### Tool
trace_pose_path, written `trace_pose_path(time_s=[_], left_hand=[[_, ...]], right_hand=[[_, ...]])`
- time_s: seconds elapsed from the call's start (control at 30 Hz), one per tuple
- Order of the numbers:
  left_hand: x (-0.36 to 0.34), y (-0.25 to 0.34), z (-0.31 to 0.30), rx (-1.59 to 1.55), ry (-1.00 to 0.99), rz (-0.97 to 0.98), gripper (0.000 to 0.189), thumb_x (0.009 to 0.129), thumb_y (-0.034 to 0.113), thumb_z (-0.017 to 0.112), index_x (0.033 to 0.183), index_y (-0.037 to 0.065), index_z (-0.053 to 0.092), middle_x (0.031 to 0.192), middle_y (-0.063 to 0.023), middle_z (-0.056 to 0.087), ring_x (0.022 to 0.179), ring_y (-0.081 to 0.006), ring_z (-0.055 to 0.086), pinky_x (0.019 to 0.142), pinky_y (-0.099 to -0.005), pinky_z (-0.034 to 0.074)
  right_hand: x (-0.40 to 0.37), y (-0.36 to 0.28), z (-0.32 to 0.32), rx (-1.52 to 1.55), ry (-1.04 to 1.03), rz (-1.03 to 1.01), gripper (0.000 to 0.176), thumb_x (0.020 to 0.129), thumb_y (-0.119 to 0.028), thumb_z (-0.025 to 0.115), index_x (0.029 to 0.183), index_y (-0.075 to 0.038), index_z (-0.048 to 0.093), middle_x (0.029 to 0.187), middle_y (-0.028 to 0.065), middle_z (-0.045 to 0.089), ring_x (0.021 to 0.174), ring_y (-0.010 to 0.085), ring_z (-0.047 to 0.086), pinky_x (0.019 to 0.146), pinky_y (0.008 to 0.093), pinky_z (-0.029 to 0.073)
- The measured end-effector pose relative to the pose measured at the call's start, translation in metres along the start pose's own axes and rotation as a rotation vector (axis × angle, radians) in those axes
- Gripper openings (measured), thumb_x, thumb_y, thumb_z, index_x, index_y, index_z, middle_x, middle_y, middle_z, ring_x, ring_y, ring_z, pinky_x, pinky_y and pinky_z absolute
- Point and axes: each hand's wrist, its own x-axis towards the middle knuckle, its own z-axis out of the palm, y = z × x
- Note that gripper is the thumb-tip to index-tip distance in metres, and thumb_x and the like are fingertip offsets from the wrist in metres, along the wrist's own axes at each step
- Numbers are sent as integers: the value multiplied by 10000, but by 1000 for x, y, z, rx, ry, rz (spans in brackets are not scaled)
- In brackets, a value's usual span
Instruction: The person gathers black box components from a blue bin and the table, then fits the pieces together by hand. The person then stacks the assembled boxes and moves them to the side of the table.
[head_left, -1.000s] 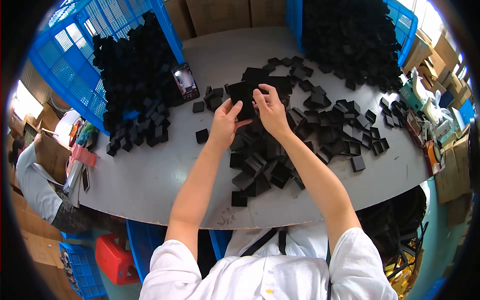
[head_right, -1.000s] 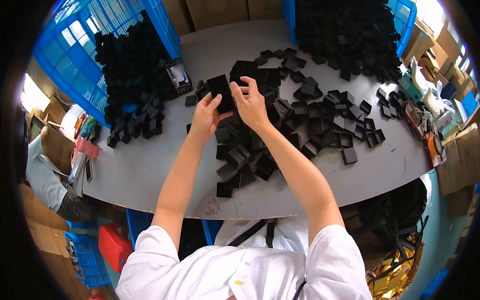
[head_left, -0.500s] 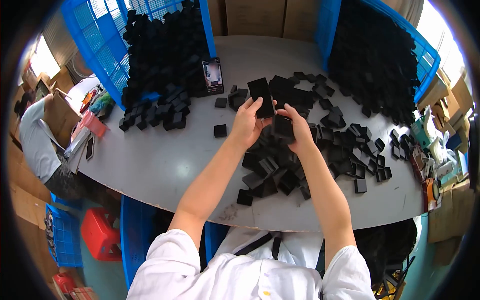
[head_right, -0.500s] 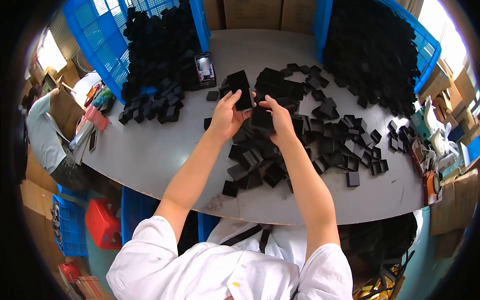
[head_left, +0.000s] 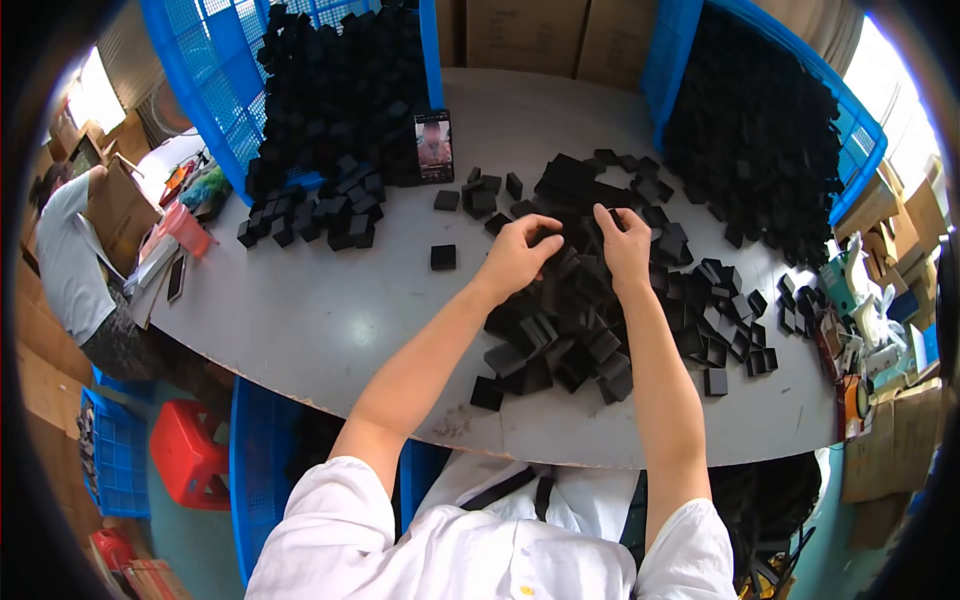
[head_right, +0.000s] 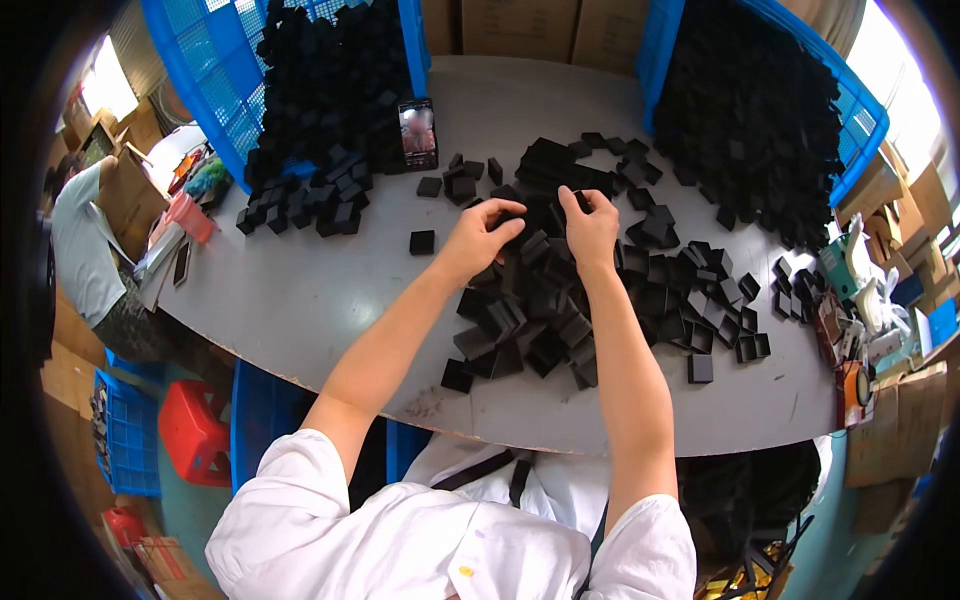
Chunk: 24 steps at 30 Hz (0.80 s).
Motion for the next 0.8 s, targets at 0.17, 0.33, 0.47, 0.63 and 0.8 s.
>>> trace_pose_path(time_s=[0.17,0.33,0.47,0.63,0.8], left_hand=[[10,-5,1,-211,286,124,214,914,137,641,1096,26,623,829,20,557,737,-53,522,505,-231,484],[21,-1,-8,-239,409,244,196,927,142,632,1074,12,623,851,4,582,754,-68,550,586,-234,524],[35,-19,-33,-102,307,144,297,902,186,674,1142,22,616,996,-79,646,853,-130,611,728,-279,530],[80,-44,-59,55,338,100,423,857,211,717,1184,-26,591,1048,-120,672,962,-174,633,841,-298,501],[132,-47,-61,597,170,233,657,774,280,739,1321,11,494,1298,-176,543,1186,-289,523,997,-389,432]], right_hand=[[-27,-21,12,-174,-96,-493,398,806,-262,741,1116,-32,641,990,115,672,992,246,607,855,356,467],[-32,-26,15,-40,-450,-27,375,777,-234,768,1057,-9,663,846,68,693,669,120,611,651,275,487],[-32,-28,7,-208,-298,-297,267,785,-223,767,940,-16,698,857,86,680,766,167,640,715,288,491],[28,-14,-23,-233,-55,-326,220,819,-152,706,981,-5,684,909,108,698,877,222,665,814,315,509],[102,42,-44,-515,-268,-362,658,723,-305,771,1290,-72,534,1284,181,561,1196,319,525,1018,400,418]])
